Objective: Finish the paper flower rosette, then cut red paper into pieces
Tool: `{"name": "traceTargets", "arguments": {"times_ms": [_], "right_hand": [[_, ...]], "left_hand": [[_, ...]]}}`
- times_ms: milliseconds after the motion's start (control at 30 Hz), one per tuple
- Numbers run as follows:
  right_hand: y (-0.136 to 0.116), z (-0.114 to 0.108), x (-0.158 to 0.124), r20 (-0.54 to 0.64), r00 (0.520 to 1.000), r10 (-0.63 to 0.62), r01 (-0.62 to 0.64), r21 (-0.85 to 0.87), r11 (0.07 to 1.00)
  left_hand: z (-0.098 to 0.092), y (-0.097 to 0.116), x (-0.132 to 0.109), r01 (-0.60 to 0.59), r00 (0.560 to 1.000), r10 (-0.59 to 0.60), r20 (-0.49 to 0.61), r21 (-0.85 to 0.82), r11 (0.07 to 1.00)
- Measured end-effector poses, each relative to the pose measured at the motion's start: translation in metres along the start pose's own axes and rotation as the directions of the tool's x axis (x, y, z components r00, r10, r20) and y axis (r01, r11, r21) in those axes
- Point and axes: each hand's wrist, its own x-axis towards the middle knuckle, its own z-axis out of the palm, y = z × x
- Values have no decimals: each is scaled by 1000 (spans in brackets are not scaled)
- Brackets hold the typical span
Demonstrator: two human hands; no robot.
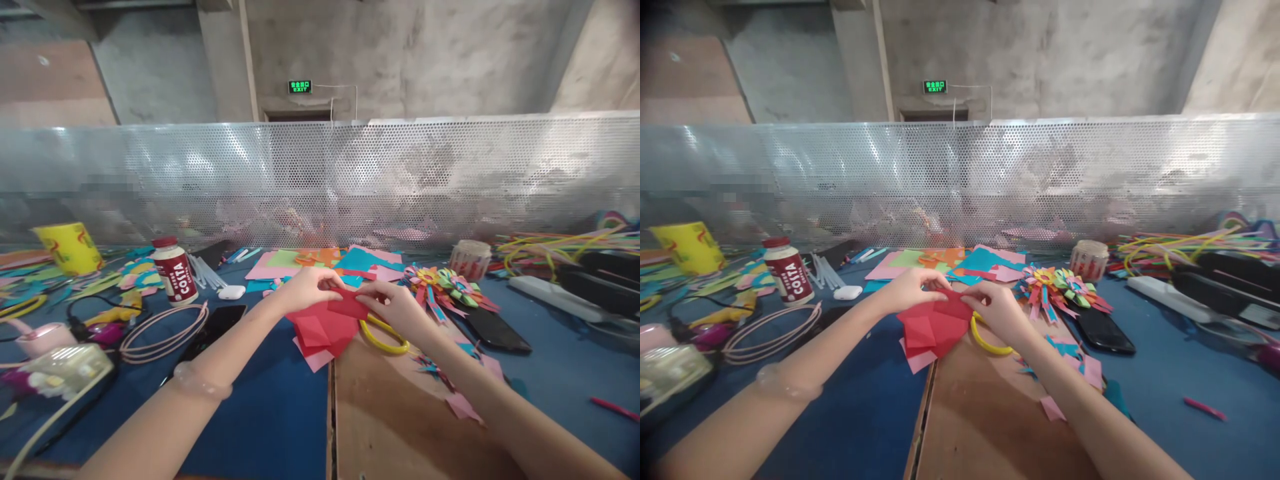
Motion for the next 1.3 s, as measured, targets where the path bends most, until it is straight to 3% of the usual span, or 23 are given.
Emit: {"name": "traceTargets", "arguments": {"times_ms": [267,567,1300], "right_hand": [[1,1,-1,-28,999,29,-27,48,998],[-1,2,-1,-46,998,37,-33,90,995],[0,3,-3,-69,996,62,-51,154,987]], "left_hand": [[2,-1,1,19,999,-22,-30,-81,997],[2,-5,1,12,999,-12,-32,-17,1000],[5,-3,3,65,994,-75,-77,-133,989]]}}
